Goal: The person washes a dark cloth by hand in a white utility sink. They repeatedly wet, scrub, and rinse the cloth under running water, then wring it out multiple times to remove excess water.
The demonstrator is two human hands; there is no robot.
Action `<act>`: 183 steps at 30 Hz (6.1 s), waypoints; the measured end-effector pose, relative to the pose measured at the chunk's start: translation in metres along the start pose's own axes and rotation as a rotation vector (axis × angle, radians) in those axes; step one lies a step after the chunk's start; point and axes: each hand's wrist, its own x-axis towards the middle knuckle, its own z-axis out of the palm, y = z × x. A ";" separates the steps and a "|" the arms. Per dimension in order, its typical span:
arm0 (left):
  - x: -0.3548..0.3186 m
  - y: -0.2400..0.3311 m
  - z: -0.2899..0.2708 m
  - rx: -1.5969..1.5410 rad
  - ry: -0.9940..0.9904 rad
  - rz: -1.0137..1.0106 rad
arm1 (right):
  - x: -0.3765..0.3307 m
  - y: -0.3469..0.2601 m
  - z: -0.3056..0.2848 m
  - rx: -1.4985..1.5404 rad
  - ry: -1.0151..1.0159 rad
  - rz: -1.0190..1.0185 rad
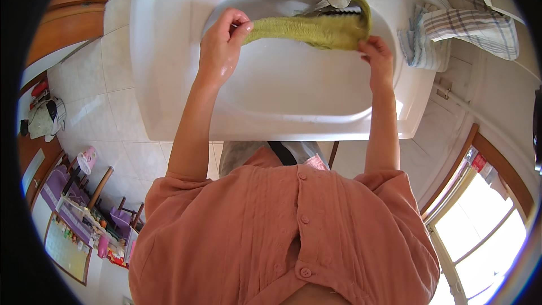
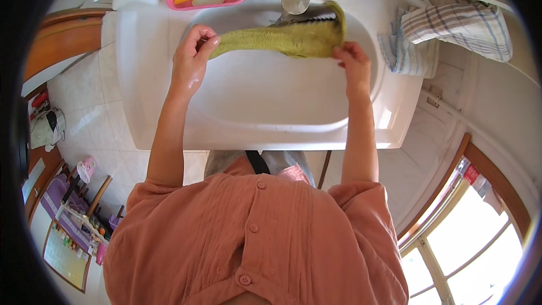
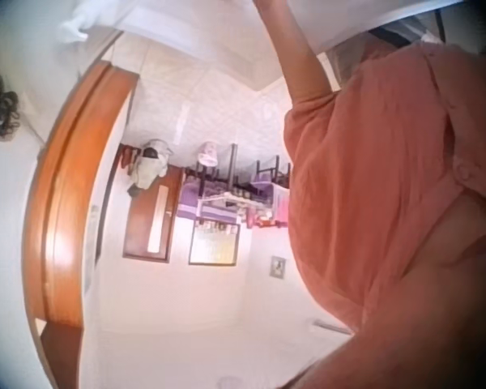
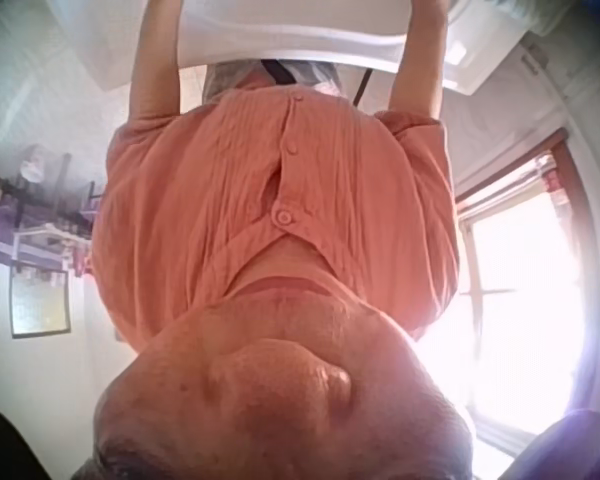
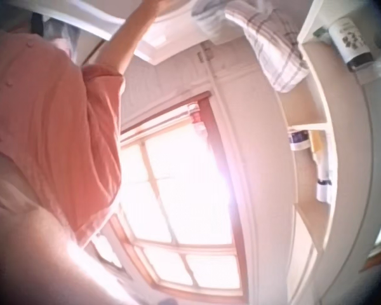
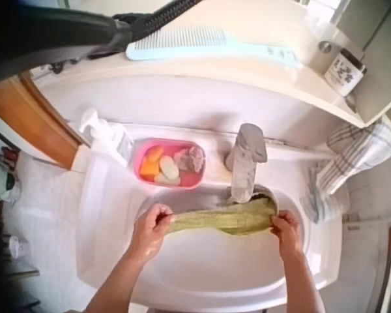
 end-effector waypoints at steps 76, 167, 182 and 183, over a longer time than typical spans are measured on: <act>0.008 -0.070 0.074 0.268 0.251 0.068 | 0.021 0.013 0.103 -0.722 -0.020 -0.492; -0.083 -0.047 0.017 0.113 -0.313 0.104 | -0.058 -0.007 0.103 0.228 -0.024 0.160; -0.046 -0.023 0.061 0.374 -0.298 0.362 | -0.106 -0.036 0.107 0.180 -0.044 -0.096; -0.045 -0.021 0.064 0.327 -0.295 0.381 | -0.106 -0.032 0.110 0.186 -0.058 -0.123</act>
